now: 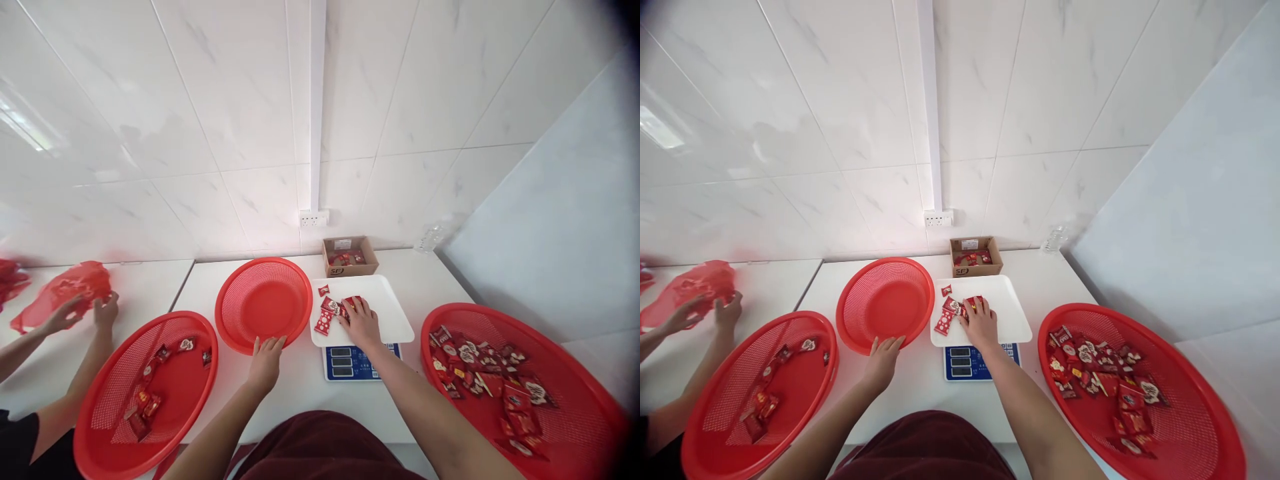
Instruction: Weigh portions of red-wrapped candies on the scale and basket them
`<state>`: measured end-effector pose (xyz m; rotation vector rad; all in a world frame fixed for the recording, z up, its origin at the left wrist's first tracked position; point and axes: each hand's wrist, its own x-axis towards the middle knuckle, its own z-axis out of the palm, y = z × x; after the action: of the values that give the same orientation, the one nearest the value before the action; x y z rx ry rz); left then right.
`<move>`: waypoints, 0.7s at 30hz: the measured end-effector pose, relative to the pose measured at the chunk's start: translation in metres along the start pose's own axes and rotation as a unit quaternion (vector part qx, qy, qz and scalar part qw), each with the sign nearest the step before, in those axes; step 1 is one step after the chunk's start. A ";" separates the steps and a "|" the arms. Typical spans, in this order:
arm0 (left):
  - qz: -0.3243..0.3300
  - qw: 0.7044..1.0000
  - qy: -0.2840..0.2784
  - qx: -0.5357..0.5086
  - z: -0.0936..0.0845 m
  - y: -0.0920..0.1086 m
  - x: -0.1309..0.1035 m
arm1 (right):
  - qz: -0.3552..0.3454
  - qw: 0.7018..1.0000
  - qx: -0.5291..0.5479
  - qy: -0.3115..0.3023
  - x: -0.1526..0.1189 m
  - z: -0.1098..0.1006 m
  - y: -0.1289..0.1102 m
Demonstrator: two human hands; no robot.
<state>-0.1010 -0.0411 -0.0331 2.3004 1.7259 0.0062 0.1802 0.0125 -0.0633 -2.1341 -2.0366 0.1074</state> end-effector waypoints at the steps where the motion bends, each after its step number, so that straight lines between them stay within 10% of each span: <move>1: 0.004 1.000 -0.002 0.000 0.000 -0.002 -0.002 | -0.005 1.000 -0.003 0.012 0.000 -0.001 0.002; 11: 0.051 0.998 -0.032 -0.004 0.012 -0.031 -0.010 | 0.137 0.990 0.020 0.034 0.020 -0.009 0.008; 21: 0.068 0.993 -0.094 -0.013 -0.006 -0.039 -0.011 | 0.405 0.877 0.230 0.116 0.042 -0.025 0.008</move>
<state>-0.1417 -0.0399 -0.0344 2.3141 1.4682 -0.1556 0.1952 0.0521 -0.0372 -2.3517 -0.7681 0.3808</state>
